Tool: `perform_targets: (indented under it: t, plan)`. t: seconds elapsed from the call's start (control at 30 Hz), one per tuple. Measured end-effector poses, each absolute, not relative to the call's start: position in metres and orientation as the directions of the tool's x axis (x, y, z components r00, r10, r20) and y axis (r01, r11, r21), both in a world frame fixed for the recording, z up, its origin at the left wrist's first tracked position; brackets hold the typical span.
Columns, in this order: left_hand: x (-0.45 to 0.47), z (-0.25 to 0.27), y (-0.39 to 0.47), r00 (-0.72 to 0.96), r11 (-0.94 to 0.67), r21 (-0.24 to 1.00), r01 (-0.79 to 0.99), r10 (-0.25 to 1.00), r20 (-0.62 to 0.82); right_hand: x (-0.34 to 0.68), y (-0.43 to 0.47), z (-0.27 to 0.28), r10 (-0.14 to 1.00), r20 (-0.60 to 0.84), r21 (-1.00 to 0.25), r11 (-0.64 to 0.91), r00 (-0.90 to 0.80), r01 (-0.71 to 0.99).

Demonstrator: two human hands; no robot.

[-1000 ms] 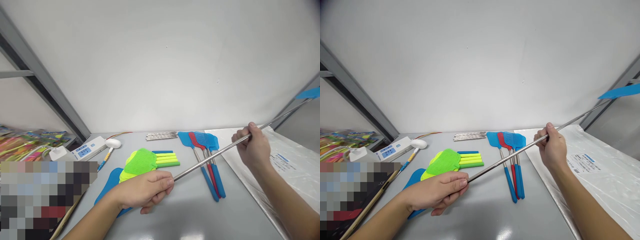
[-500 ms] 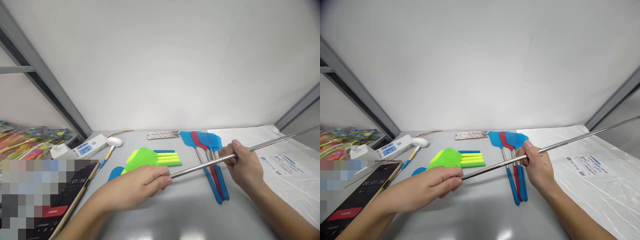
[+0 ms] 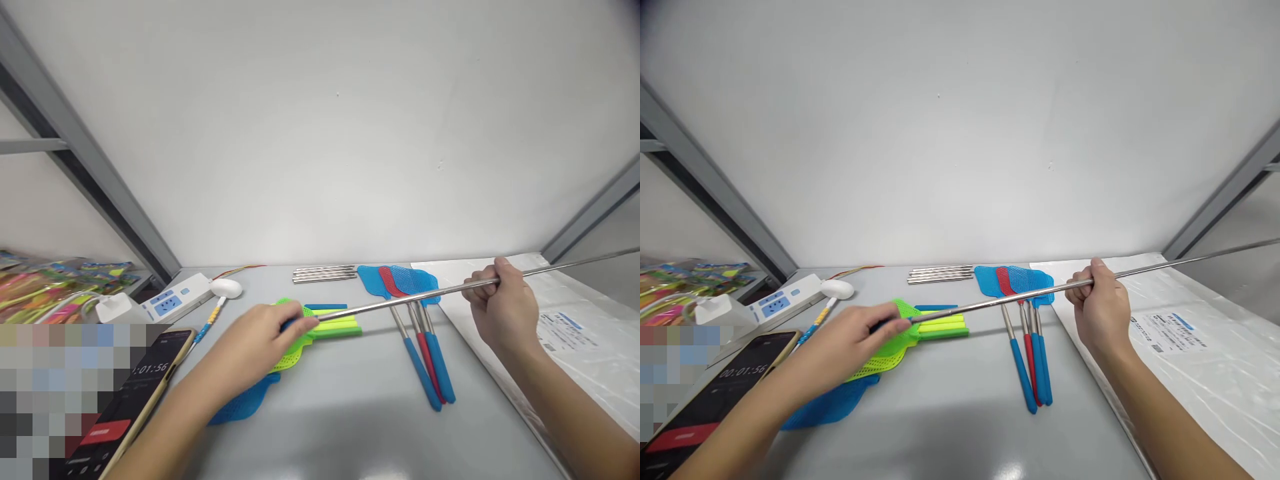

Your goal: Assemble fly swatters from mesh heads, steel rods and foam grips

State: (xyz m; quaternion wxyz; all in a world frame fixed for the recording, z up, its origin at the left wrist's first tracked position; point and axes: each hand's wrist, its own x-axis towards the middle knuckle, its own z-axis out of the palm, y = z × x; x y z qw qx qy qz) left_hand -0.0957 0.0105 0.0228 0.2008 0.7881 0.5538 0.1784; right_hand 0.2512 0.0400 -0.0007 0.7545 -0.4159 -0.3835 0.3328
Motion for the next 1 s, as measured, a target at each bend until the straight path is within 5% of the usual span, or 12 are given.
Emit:
perform_targets:
  t: [0.2, 0.53, 1.0]
  plan:
    - [-0.1, 0.021, 0.015, -0.084, -0.228, 0.646, 0.729, 0.906, 0.414, 0.247, 0.038, -0.002, 0.842, 0.222, -0.898, 0.373, 0.491, -0.235]
    - [-0.081, 0.004, 0.011, -0.325, -0.27, 0.843, 0.466, 0.834, 0.447, 0.235, 0.038, -0.02, 0.886, 0.137, -0.913, 0.286, 0.443, -0.291]
    - [-0.056, -0.011, -0.008, -0.073, -0.288, 0.765, 0.576, 0.914, 0.399, 0.202, 0.018, -0.022, 0.932, 0.093, -0.924, 0.212, 0.351, -0.319]
